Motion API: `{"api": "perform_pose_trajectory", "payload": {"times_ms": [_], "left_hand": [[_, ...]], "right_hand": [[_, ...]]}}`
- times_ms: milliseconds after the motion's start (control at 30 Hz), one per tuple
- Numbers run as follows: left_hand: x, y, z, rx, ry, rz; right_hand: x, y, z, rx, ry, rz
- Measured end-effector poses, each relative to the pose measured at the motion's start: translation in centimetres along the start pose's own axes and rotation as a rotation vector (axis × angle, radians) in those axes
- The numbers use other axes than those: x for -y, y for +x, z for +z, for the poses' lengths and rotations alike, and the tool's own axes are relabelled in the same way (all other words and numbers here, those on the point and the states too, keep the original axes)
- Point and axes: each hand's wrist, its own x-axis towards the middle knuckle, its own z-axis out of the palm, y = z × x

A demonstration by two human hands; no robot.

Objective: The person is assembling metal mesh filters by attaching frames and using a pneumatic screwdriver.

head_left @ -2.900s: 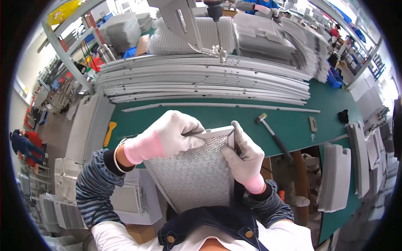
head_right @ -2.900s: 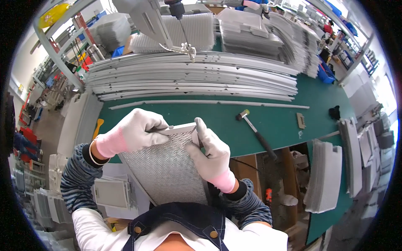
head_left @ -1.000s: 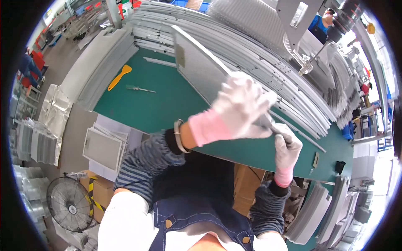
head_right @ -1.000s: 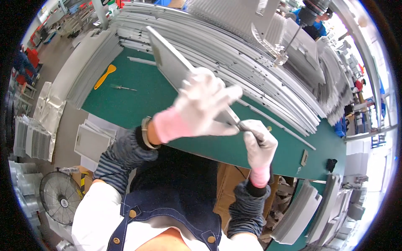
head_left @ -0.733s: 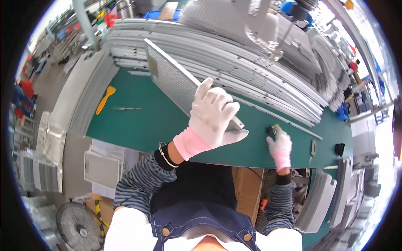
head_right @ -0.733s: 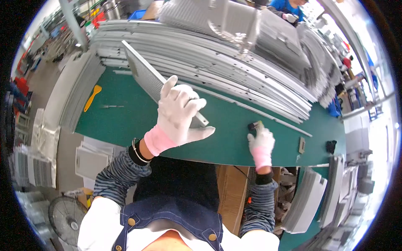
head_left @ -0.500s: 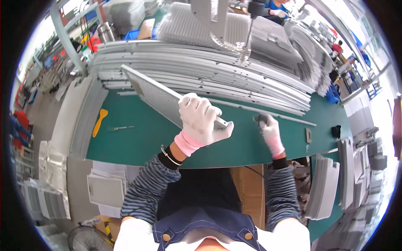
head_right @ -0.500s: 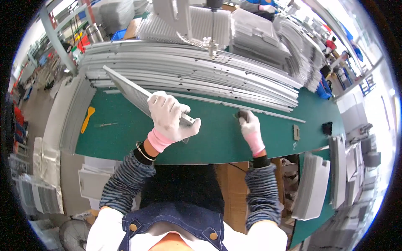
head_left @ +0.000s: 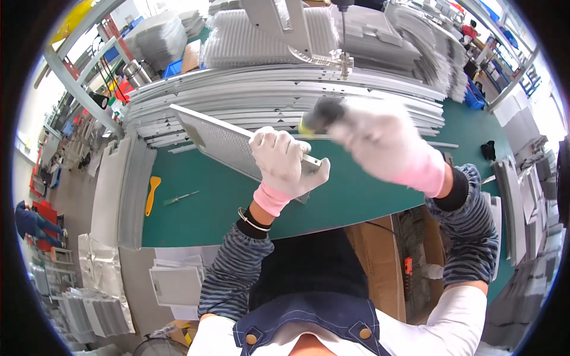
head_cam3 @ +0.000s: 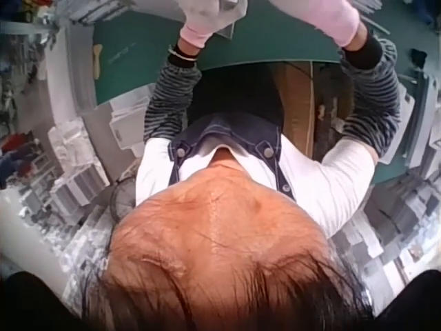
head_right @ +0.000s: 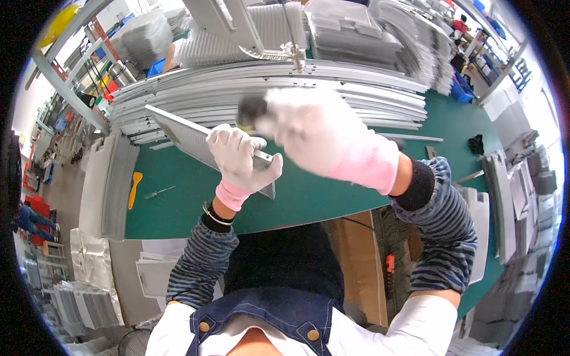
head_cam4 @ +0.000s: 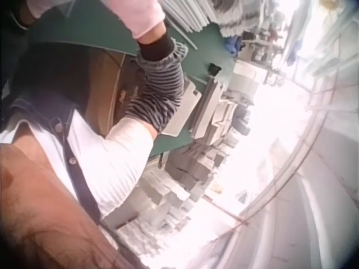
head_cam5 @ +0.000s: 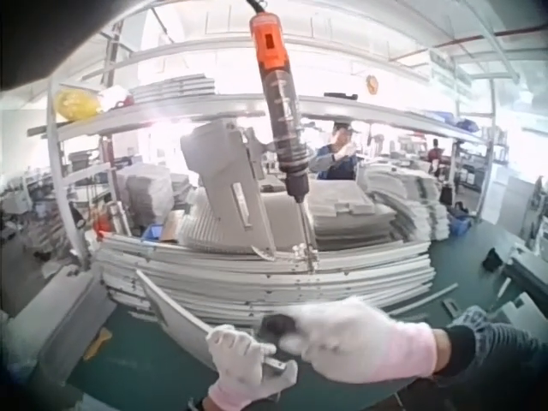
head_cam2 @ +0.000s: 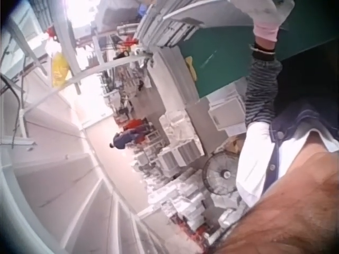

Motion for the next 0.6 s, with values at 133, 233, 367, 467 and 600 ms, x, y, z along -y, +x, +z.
{"api": "perform_pose_trajectory", "payload": {"times_ms": [133,233,367,467,600], "left_hand": [[-0.3,-0.9,-1.3,-0.013,0.027,0.012],[-1.1,-3.4,-5.3,0.009,0.101,-0.035],[-1.8,-5.4,-9.8,-0.021,0.097,-0.086],[-1.7,-6.3,-10.6,0.035,0.101,-0.118],[-2.0,-6.9,-10.3,0.125,0.149,-0.132]], "right_hand": [[0.5,-1.9,1.9,0.404,0.059,0.292],[-2.2,-6.5,5.3,0.051,0.296,0.250],[-10.6,-16.9,9.5,0.125,0.035,0.868],[-16.3,-18.4,8.5,0.367,-0.434,0.823],[-21.2,-6.8,-0.5,-0.171,0.005,0.519]]}}
